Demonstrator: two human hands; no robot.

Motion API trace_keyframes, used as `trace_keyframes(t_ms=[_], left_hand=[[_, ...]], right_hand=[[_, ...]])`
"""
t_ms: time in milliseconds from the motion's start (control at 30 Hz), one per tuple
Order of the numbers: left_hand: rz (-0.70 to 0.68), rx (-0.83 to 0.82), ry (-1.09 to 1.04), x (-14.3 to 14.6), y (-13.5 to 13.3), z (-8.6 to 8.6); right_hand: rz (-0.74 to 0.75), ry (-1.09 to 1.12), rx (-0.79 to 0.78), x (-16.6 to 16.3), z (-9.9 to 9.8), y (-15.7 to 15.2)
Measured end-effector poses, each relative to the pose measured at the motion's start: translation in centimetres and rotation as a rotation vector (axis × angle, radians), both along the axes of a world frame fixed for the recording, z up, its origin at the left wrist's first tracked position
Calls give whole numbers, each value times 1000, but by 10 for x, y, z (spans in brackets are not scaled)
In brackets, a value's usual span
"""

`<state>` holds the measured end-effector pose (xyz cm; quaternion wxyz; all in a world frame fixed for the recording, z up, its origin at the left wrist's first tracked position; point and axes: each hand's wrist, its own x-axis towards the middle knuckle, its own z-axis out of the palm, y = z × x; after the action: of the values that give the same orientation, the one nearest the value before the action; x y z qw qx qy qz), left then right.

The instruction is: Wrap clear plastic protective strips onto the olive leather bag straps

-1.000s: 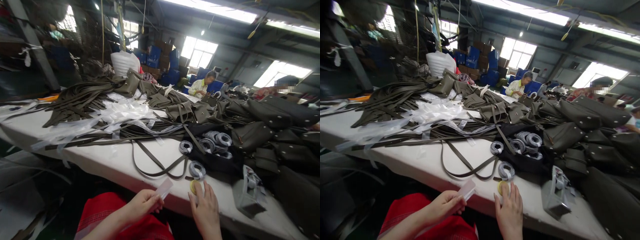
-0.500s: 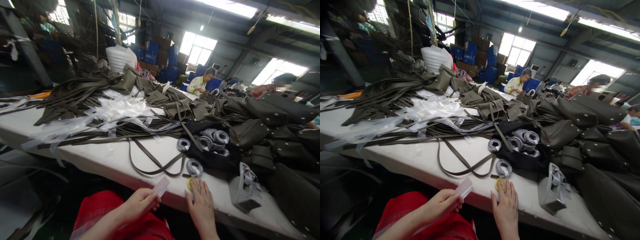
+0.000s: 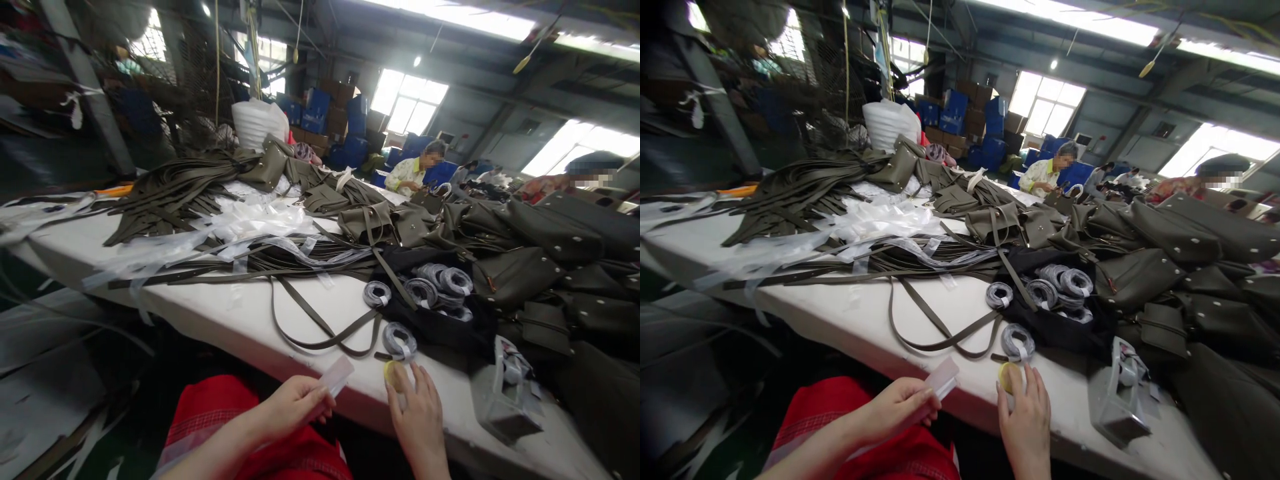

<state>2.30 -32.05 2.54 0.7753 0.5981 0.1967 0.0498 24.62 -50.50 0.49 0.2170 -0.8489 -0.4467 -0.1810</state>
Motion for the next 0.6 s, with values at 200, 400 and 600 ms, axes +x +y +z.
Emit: trace_keyframes(t_ms=[200, 400, 600], left_hand=[[-36, -38, -56, -3, -2, 5], [20, -49, -90, -11, -2, 8], [35, 122, -119, -19, 4, 12]], right_hand=[[235, 936, 199, -42, 48, 43], [407, 1179, 239, -71, 66, 73], [412, 976, 119, -75, 74, 83]])
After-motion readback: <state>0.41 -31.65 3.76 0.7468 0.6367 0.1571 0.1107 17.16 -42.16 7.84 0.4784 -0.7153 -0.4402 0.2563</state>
